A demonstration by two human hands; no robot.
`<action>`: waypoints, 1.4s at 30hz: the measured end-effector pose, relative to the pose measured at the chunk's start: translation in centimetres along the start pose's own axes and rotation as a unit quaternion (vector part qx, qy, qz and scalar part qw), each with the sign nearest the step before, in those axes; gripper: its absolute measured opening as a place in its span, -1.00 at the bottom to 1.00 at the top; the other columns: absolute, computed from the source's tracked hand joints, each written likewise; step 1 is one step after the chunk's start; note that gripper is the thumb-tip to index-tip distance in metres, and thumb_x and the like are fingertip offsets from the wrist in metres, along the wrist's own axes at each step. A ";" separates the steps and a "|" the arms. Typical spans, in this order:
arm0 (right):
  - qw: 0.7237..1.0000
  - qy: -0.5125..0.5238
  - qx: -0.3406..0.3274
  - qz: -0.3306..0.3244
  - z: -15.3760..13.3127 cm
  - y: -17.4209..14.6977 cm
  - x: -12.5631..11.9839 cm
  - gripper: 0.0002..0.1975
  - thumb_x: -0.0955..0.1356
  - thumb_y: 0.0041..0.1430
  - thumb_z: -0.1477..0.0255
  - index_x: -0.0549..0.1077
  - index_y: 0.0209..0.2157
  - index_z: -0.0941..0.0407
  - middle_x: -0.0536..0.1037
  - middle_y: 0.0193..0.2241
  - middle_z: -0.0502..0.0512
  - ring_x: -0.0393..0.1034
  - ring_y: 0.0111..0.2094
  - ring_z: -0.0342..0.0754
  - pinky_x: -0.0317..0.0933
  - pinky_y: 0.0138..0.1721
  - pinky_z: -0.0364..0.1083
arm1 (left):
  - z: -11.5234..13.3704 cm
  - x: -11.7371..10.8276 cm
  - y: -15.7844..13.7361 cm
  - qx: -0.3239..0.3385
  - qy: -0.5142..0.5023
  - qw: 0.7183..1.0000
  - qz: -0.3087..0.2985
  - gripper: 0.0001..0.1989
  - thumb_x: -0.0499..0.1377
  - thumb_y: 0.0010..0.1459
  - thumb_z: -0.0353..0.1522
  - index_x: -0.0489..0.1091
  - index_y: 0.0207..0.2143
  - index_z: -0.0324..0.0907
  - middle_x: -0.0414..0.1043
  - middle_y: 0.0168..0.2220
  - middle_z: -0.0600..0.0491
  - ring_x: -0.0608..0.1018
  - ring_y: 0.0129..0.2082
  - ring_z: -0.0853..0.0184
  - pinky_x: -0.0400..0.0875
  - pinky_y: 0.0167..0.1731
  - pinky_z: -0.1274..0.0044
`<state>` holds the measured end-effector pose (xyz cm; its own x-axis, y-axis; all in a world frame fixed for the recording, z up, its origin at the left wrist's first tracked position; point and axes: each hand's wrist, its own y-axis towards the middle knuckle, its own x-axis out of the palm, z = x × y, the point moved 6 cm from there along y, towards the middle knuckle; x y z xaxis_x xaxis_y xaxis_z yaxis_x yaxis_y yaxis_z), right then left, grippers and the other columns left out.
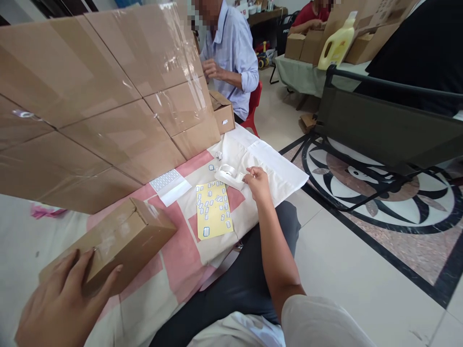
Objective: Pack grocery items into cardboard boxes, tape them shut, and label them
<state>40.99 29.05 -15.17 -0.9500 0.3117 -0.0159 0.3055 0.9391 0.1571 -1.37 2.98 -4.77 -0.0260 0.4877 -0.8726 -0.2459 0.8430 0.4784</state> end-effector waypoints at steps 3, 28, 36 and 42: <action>0.997 0.065 0.031 -0.003 0.0 -0.2 0.7 -0.65 0.34 -0.14 0.35 0.01 -0.64 0.06 0.41 -0.26 0.13 0.43 -0.01 0.12 0.36 -0.39 -0.09 | -0.1 0.1 0.0 0.017 0.022 0.999 -0.017 -0.25 0.14 0.28 0.00 0.07 0.44 0.05 0.18 0.42 -0.10 0.39 0.29 -0.21 0.29 0.25 -0.01; 0.976 0.194 0.092 0.026 -0.4 -1.6 0.6 -0.61 0.42 -0.21 0.36 0.06 -0.64 0.09 0.31 -0.26 0.07 0.40 -0.03 0.09 0.50 -0.35 -0.07 | 25.2 8.0 7.6 0.165 -0.277 0.944 -0.066 -0.30 0.33 0.17 -0.24 0.17 0.30 -0.18 0.14 0.35 -0.33 0.26 0.36 -0.18 0.32 0.21 0.03; 0.976 0.176 0.130 0.014 -0.5 -1.5 -2.1 -0.60 0.47 -0.21 0.39 0.12 -0.68 0.14 0.29 -0.24 0.05 0.46 -0.14 0.04 0.50 -0.44 -0.11 | 31.1 18.6 11.5 0.152 -0.276 0.935 -0.165 -0.10 0.42 -0.07 -0.25 0.19 0.32 -0.08 0.04 0.41 -0.19 0.21 0.37 -0.16 0.32 0.24 0.10; 0.972 0.154 0.174 -0.027 -0.9 -2.1 -4.0 -0.55 0.47 -0.17 0.40 0.07 -0.70 0.14 0.33 -0.28 0.05 0.49 -0.16 0.04 0.51 -0.43 -0.10 | 30.5 18.5 11.1 0.139 -0.287 0.934 -0.162 -0.04 0.40 -0.07 -0.24 0.08 0.36 -0.08 0.12 0.37 -0.15 0.23 0.35 -0.09 0.31 0.26 0.12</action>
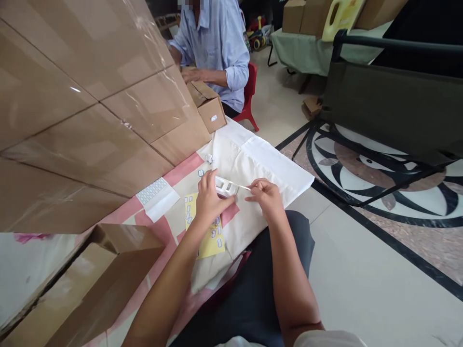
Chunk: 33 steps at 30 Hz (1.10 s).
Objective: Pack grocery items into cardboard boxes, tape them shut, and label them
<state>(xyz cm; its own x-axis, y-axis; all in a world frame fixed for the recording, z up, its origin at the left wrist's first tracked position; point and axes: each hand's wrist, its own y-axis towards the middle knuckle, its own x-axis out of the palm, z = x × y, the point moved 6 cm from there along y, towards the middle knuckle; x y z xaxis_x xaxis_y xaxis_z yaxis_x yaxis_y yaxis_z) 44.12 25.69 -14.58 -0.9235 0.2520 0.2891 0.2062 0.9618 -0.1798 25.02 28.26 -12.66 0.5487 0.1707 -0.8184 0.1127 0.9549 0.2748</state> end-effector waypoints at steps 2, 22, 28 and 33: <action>1.000 -0.013 -0.004 -0.011 -0.1 -0.5 0.0 -0.57 0.46 -0.16 0.40 0.09 -0.70 0.14 0.34 -0.29 0.05 0.50 -0.19 0.03 0.50 -0.45 -0.11 | 0.1 0.0 0.1 -0.002 -0.002 1.000 -0.004 -0.07 0.40 -0.06 -0.24 0.10 0.34 -0.07 0.14 0.36 -0.15 0.24 0.35 -0.09 0.32 0.25 0.12; 0.994 -0.092 0.011 -0.053 0.9 -1.0 0.4 -0.56 0.46 -0.05 0.34 0.10 -0.66 0.11 0.41 -0.29 0.08 0.44 -0.26 -0.03 0.50 -0.44 -0.10 | -3.7 -0.7 2.6 -0.111 -0.330 0.936 -0.056 -0.79 0.20 0.27 -0.20 0.59 -0.16 -0.03 0.39 0.29 0.03 0.41 0.31 0.11 0.32 0.24 0.32; 0.987 -0.134 -0.019 -0.084 1.0 -1.0 2.0 -0.59 0.44 0.04 0.32 0.14 -0.64 0.10 0.42 -0.33 0.08 0.39 -0.33 -0.07 0.46 -0.47 -0.10 | -5.2 -0.6 3.3 -0.151 -0.412 0.897 -0.055 -0.73 0.21 0.22 -0.21 0.56 -0.08 -0.06 0.54 0.14 0.00 0.51 0.19 0.13 0.39 0.15 0.36; 0.989 -0.123 -0.008 -0.081 1.1 -0.9 2.1 -0.60 0.43 0.03 0.32 0.14 -0.64 0.10 0.43 -0.34 0.07 0.40 -0.34 -0.08 0.45 -0.47 -0.11 | -4.9 0.0 3.2 -0.136 -0.389 0.910 -0.038 -0.78 0.11 0.27 -0.18 0.43 -0.32 -0.10 0.54 0.12 -0.01 0.56 0.06 0.18 0.43 -0.01 0.40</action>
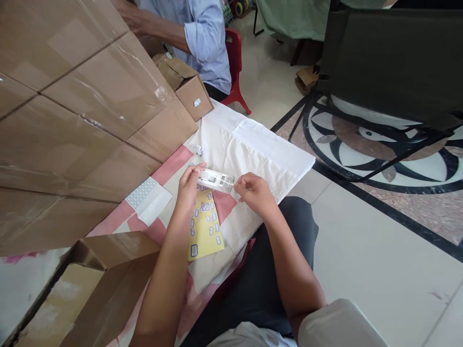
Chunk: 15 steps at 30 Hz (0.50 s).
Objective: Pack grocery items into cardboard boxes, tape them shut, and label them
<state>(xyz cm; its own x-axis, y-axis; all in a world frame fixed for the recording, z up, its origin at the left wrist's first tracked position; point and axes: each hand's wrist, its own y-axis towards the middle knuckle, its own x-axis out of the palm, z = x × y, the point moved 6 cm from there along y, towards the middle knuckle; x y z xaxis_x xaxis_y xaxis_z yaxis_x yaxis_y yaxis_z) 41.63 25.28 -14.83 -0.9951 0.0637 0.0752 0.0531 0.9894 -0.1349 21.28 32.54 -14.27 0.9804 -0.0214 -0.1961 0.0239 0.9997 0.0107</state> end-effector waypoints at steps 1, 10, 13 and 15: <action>1.000 0.006 0.005 0.001 0.0 0.0 0.0 -0.61 0.43 0.02 0.32 0.14 -0.63 0.10 0.43 -0.34 0.06 0.42 -0.32 -0.07 0.45 -0.48 -0.12 | 0.0 0.1 -0.1 0.001 0.005 1.000 0.002 -0.77 0.12 0.27 -0.16 0.40 -0.34 -0.10 0.54 0.10 -0.02 0.57 0.04 0.18 0.43 -0.03 0.41; 0.999 0.034 0.033 0.005 0.1 0.1 -0.3 -0.60 0.43 0.01 0.35 0.12 -0.63 0.11 0.42 -0.31 0.06 0.46 -0.25 -0.05 0.42 -0.47 -0.17 | 0.4 0.6 -0.3 0.010 0.059 0.998 -0.008 -0.82 0.23 0.19 -0.20 0.32 -0.32 -0.08 0.51 0.05 0.03 0.53 0.08 0.21 0.40 0.01 0.42; 0.998 0.048 0.033 0.008 0.2 0.0 -0.4 -0.57 0.45 0.02 0.35 0.11 -0.64 0.11 0.43 -0.31 0.06 0.47 -0.26 -0.06 0.44 -0.46 -0.16 | 0.3 0.7 -0.2 0.011 0.071 0.997 -0.005 -0.84 0.22 0.18 -0.22 0.33 -0.32 -0.07 0.51 0.01 0.06 0.51 0.09 0.21 0.37 0.05 0.41; 0.998 0.064 0.027 0.014 0.2 0.1 -0.6 -0.55 0.46 0.02 0.36 0.10 -0.64 0.11 0.42 -0.31 0.06 0.49 -0.25 -0.05 0.44 -0.47 -0.16 | 0.4 0.8 -0.2 0.025 0.079 0.997 -0.004 -0.84 0.22 0.18 -0.22 0.33 -0.31 -0.08 0.50 -0.01 0.05 0.51 0.07 0.22 0.36 0.06 0.42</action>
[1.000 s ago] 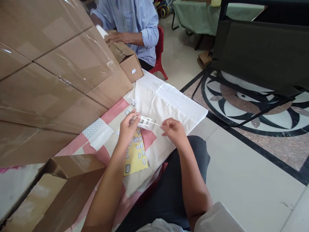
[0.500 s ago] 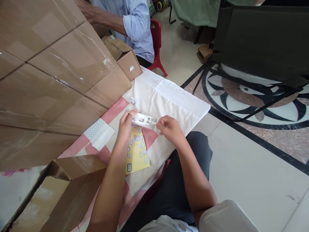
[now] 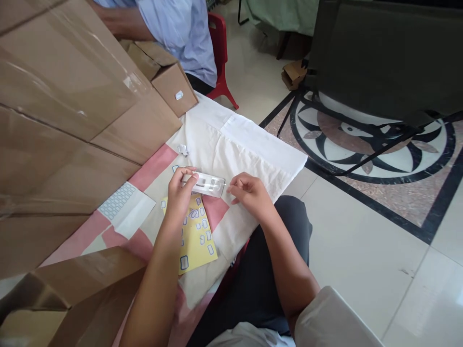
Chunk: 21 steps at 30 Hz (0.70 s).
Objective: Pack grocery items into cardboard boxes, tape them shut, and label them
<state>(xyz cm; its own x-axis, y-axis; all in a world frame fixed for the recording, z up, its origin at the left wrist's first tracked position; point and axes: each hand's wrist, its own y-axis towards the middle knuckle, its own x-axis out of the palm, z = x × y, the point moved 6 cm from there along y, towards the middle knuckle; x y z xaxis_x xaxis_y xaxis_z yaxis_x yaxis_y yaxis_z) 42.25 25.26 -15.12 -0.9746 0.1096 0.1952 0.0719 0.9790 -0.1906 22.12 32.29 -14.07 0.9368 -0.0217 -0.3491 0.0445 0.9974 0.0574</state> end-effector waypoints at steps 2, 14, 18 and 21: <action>1.000 0.012 -0.004 0.005 0.0 0.0 -0.2 -0.55 0.46 0.03 0.37 0.10 -0.64 0.11 0.41 -0.31 0.05 0.52 -0.24 -0.03 0.44 -0.47 -0.15 | 0.1 0.1 -0.1 0.012 0.000 1.000 0.002 -0.83 0.25 0.17 -0.22 0.33 -0.31 -0.08 0.48 -0.01 0.04 0.51 0.06 0.22 0.35 0.06 0.43; 0.999 0.019 0.048 0.016 0.2 -0.1 0.0 -0.56 0.43 0.04 0.40 0.07 -0.65 0.09 0.65 -0.34 0.11 0.60 -0.40 -0.05 0.34 -0.49 -0.16 | -0.2 0.6 -0.6 0.025 0.012 0.999 0.035 -0.72 0.36 0.06 -0.30 0.30 -0.27 -0.09 0.43 0.02 0.03 0.50 0.04 0.25 0.37 0.01 0.47; 0.999 0.031 -0.001 0.005 -0.7 -0.4 0.3 -0.56 0.42 0.07 0.42 0.07 -0.66 0.10 0.64 -0.35 0.08 0.59 -0.40 -0.07 0.37 -0.44 -0.14 | -0.2 0.5 -0.6 0.029 0.018 0.999 0.039 -0.72 0.35 0.07 -0.30 0.29 -0.27 -0.08 0.43 0.01 0.04 0.51 0.03 0.25 0.37 0.01 0.46; 0.999 0.025 -0.048 -0.001 -1.4 -0.7 0.4 -0.56 0.40 0.11 0.43 0.08 -0.65 0.09 0.64 -0.35 0.07 0.57 -0.40 -0.07 0.39 -0.41 -0.10 | -0.2 0.5 -0.6 0.024 0.013 0.999 0.040 -0.74 0.33 0.08 -0.30 0.29 -0.26 -0.07 0.44 0.01 0.05 0.52 0.01 0.26 0.37 0.01 0.46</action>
<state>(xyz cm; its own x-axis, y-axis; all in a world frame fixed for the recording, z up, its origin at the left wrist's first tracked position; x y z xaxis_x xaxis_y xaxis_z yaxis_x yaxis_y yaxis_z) 42.09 24.83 -13.60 -0.9631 0.1130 0.2444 0.0915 0.9910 -0.0977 22.51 31.67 -14.49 0.9287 0.0610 -0.3657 -0.0134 0.9913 0.1311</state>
